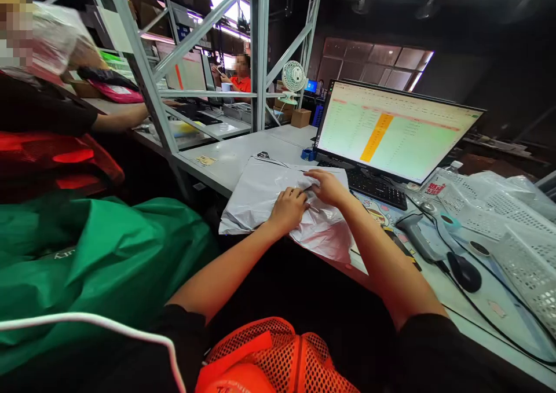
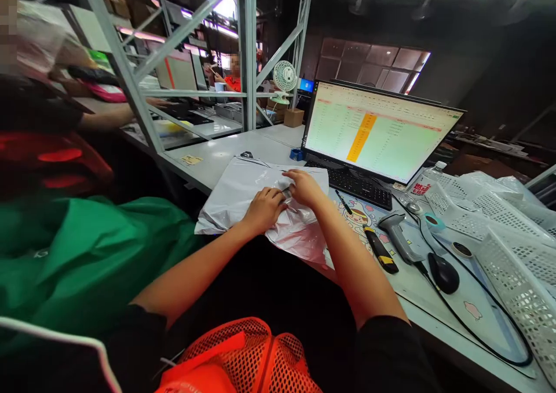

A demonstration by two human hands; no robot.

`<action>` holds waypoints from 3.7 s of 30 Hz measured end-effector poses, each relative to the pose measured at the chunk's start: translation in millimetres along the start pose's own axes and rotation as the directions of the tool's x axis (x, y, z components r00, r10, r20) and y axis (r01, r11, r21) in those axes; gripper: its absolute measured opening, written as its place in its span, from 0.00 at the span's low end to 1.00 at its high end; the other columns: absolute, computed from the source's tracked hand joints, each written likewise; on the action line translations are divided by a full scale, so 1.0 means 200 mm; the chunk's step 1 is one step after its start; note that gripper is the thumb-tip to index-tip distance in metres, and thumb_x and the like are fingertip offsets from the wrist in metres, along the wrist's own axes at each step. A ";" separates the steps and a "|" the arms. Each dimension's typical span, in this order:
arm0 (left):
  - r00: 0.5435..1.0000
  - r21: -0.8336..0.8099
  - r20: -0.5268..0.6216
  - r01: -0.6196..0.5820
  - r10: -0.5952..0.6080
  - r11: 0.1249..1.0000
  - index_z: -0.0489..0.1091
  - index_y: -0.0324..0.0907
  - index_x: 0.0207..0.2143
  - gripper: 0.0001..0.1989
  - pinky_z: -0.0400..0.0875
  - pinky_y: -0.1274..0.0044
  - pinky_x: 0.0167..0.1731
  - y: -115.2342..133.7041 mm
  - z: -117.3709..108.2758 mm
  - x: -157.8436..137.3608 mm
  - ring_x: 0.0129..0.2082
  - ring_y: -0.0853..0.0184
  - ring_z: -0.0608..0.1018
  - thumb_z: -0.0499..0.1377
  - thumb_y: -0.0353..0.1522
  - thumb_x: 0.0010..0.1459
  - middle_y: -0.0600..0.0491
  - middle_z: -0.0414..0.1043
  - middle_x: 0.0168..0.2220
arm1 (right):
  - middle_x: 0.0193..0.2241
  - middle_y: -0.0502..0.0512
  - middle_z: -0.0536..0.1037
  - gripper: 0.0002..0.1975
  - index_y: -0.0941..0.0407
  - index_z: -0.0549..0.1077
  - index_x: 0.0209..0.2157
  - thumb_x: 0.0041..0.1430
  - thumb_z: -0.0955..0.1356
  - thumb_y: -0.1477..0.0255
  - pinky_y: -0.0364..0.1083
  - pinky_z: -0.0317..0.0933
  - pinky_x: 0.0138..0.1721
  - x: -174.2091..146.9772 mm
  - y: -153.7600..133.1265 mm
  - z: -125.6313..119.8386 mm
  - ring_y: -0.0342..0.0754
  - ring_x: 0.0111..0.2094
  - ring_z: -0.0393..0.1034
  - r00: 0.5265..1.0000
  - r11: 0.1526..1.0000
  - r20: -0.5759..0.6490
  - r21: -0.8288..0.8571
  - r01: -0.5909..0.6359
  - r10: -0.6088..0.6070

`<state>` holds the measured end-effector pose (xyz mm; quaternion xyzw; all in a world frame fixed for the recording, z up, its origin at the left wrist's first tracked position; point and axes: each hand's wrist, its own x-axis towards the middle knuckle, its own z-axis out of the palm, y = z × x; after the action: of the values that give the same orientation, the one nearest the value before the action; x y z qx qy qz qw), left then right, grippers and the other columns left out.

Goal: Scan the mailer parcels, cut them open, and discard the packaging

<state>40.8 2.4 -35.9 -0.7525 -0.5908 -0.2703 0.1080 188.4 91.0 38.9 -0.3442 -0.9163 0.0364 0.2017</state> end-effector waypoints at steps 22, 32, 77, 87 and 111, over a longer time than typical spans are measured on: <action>0.976 0.074 0.178 0.115 -0.127 0.991 0.66 0.39 0.62 0.23 0.74 0.68 0.37 0.05 -0.23 -0.32 0.45 0.50 0.83 0.56 0.43 0.73 0.39 0.75 0.52 | 0.76 0.59 0.49 0.30 0.56 0.56 0.75 0.77 0.60 0.65 0.64 0.34 0.76 0.04 0.03 0.20 0.56 0.77 0.41 0.962 0.971 0.133 -0.063 -0.230 0.237; 0.976 0.034 0.218 -0.007 0.000 0.999 0.72 0.40 0.45 0.09 0.72 0.67 0.45 -0.06 -0.14 -0.38 0.43 0.53 0.82 0.56 0.36 0.73 0.43 0.81 0.40 | 0.76 0.66 0.50 0.37 0.55 0.64 0.72 0.65 0.73 0.60 0.66 0.44 0.73 0.04 -0.14 0.19 0.66 0.76 0.42 0.993 0.979 0.052 -0.180 -0.099 0.110; 0.990 -0.170 -0.015 0.132 -0.137 0.976 0.74 0.35 0.54 0.22 0.73 0.65 0.53 0.14 -0.19 -0.35 0.51 0.52 0.78 0.57 0.44 0.73 0.42 0.78 0.50 | 0.74 0.67 0.53 0.41 0.53 0.63 0.72 0.65 0.70 0.48 0.68 0.48 0.71 -0.10 0.10 0.02 0.72 0.73 0.50 0.910 0.877 0.046 -0.288 -0.384 0.413; 0.916 -0.107 0.311 0.300 -0.254 0.948 0.73 0.33 0.57 0.24 0.76 0.62 0.49 0.37 -0.10 0.10 0.52 0.46 0.82 0.55 0.44 0.72 0.34 0.80 0.50 | 0.75 0.68 0.51 0.40 0.51 0.55 0.76 0.71 0.62 0.46 0.64 0.56 0.68 -0.12 0.10 0.03 0.70 0.72 0.49 0.857 0.804 -0.020 -0.336 -0.492 0.515; 0.889 -0.106 0.342 -0.285 0.305 0.952 0.74 0.42 0.38 0.11 0.74 0.69 0.37 0.25 0.11 -0.84 0.35 0.56 0.82 0.53 0.31 0.72 0.47 0.79 0.31 | 0.68 0.63 0.68 0.31 0.43 0.53 0.76 0.78 0.48 0.53 0.64 0.61 0.63 -0.08 0.28 0.13 0.64 0.66 0.65 0.758 0.756 0.053 -0.151 -0.637 0.650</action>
<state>69.0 -140.4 -135.3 -0.8723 -0.4720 -0.1265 0.0197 223.4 125.5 -1.3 -0.6478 -0.7514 0.0644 0.1080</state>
